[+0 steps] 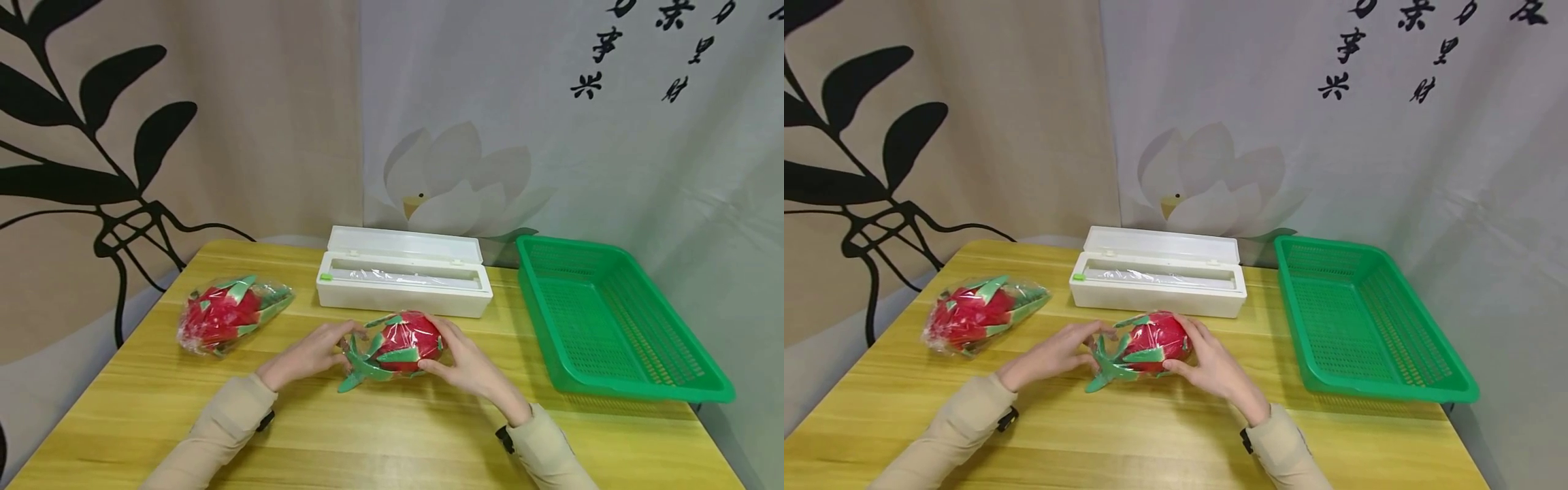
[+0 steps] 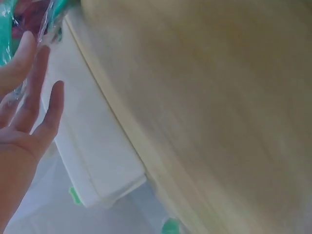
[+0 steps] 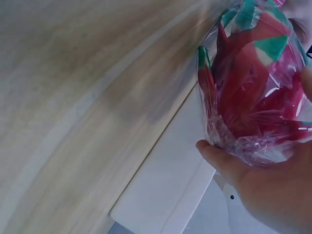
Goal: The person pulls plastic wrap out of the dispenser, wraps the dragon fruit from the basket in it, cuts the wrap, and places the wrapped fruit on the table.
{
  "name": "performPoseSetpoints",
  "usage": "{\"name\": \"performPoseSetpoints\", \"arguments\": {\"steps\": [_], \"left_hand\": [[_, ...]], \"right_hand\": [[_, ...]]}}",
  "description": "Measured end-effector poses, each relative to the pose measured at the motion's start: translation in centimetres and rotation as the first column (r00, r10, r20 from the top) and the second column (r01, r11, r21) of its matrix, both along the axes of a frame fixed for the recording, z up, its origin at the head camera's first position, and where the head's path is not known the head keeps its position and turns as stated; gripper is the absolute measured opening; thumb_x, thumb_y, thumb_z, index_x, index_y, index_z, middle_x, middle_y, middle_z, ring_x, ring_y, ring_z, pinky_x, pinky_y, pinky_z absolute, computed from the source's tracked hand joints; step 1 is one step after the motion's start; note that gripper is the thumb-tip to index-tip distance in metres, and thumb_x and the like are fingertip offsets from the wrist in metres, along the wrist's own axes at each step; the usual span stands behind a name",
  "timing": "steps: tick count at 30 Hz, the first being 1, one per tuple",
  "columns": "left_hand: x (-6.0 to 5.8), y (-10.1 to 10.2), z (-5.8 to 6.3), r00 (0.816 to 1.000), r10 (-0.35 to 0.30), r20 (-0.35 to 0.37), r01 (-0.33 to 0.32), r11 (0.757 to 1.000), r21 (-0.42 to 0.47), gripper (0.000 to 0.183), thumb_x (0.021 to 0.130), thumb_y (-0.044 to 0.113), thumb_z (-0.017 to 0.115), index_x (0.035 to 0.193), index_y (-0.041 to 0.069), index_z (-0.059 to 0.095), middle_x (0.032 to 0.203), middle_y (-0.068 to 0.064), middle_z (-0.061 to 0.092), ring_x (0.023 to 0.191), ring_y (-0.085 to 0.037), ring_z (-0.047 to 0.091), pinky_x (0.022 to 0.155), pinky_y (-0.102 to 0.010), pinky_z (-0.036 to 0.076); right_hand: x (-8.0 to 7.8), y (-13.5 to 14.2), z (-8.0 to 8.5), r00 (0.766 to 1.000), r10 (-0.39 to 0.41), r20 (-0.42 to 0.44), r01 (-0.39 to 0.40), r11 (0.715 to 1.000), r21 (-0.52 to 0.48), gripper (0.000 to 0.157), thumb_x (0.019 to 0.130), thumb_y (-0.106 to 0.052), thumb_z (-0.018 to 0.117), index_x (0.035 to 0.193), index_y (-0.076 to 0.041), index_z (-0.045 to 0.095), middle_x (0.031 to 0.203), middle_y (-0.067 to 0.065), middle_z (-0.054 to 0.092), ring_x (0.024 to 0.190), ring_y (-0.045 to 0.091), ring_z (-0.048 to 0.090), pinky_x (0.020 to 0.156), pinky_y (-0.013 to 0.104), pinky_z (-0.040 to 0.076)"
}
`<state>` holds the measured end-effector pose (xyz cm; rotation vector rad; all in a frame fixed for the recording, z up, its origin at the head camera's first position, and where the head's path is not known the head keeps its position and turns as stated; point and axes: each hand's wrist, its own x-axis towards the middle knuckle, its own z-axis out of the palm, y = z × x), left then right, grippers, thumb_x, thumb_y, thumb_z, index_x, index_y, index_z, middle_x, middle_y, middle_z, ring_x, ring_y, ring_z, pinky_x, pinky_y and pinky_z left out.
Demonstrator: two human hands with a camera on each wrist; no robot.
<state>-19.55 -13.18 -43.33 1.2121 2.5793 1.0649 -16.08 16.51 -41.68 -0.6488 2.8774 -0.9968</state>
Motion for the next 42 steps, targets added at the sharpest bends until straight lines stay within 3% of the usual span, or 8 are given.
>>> {"name": "performPoseSetpoints", "arguments": {"steps": [7,12,14,22,32,35,38,42], "left_hand": [[-0.6,0.2,-0.6,0.967,-0.075,-0.243,0.083,0.996,0.025,0.026,0.078,0.003,0.071,0.101,0.001,0.059,0.094,-0.010,0.072,0.080,-0.014,0.069,0.071,-0.020,0.057],[-0.8,0.1,-0.6,0.846,-0.070,-0.528,0.049,0.997,-0.053,0.031,0.066,0.017,0.080,0.092,0.010,0.063,0.083,0.002,0.071,0.076,-0.011,0.063,0.076,-0.027,0.053],[-0.7,0.1,-0.6,0.821,-0.046,-0.569,0.004,0.997,-0.074,0.034,0.063,0.020,0.081,0.091,0.013,0.065,0.083,0.005,0.071,0.074,-0.010,0.059,0.075,-0.028,0.051],[1.0,1.4,0.0,0.956,0.137,-0.260,-0.129,0.991,0.047,0.024,0.076,-0.002,0.073,0.099,0.000,0.066,0.091,-0.012,0.074,0.079,-0.019,0.072,0.068,-0.022,0.058],[3.0,4.0,0.7,0.910,0.414,0.012,-0.412,0.903,0.119,0.059,0.062,-0.031,0.053,0.117,-0.010,0.059,0.101,-0.026,0.069,0.082,-0.026,0.070,0.063,-0.024,0.058],[3.1,4.3,0.6,0.903,0.400,0.154,-0.418,0.902,0.106,0.079,0.063,-0.028,0.054,0.137,-0.006,0.042,0.117,-0.027,0.063,0.072,-0.024,0.065,0.054,-0.026,0.055],[3.1,4.2,0.2,0.912,0.347,0.219,-0.373,0.924,0.089,0.094,0.065,-0.015,0.064,0.149,0.004,0.025,0.144,-0.027,0.042,0.099,-0.033,0.062,0.072,-0.039,0.058],[2.9,4.3,-0.3,0.945,0.267,0.187,-0.283,0.957,0.066,0.100,0.071,0.016,0.081,0.151,0.012,0.021,0.159,-0.021,0.010,0.144,-0.045,0.014,0.105,-0.067,0.030]], "right_hand": [[-0.1,0.1,0.0,0.999,-0.006,0.033,0.006,1.000,-0.023,0.079,0.082,-0.041,0.072,0.148,-0.026,0.031,0.147,0.008,0.042,0.125,0.029,0.051,0.098,0.050,0.048],[-0.1,0.3,0.0,0.999,-0.007,0.050,0.008,1.000,-0.028,0.079,0.082,-0.041,0.073,0.148,-0.025,0.032,0.148,0.009,0.040,0.129,0.032,0.048,0.100,0.053,0.046],[-0.1,0.3,0.0,0.998,-0.009,0.060,0.011,1.000,-0.028,0.080,0.082,-0.041,0.072,0.148,-0.024,0.031,0.149,0.010,0.040,0.129,0.033,0.048,0.100,0.054,0.045],[-0.1,0.2,0.1,0.997,-0.021,0.070,0.024,0.999,-0.033,0.081,0.082,-0.039,0.072,0.149,-0.020,0.030,0.149,0.010,0.040,0.130,0.032,0.047,0.101,0.053,0.045],[0.1,0.5,0.0,0.999,0.041,0.001,-0.041,0.999,0.017,0.092,0.077,-0.039,0.078,0.151,-0.020,0.026,0.150,0.012,0.038,0.128,0.035,0.049,0.100,0.054,0.046],[0.2,0.6,-0.1,0.999,0.032,-0.002,-0.032,0.999,0.033,0.097,0.074,-0.040,0.080,0.151,-0.019,0.025,0.150,0.012,0.039,0.129,0.034,0.049,0.100,0.052,0.046],[0.2,0.5,-0.3,1.000,0.019,-0.004,-0.019,0.999,0.041,0.099,0.072,-0.039,0.082,0.151,-0.017,0.026,0.147,0.013,0.042,0.128,0.034,0.050,0.100,0.051,0.047],[0.3,0.5,-0.6,1.000,0.015,-0.013,-0.015,0.999,0.042,0.099,0.071,-0.038,0.082,0.149,-0.010,0.028,0.142,0.017,0.047,0.123,0.034,0.052,0.096,0.049,0.050]]}}
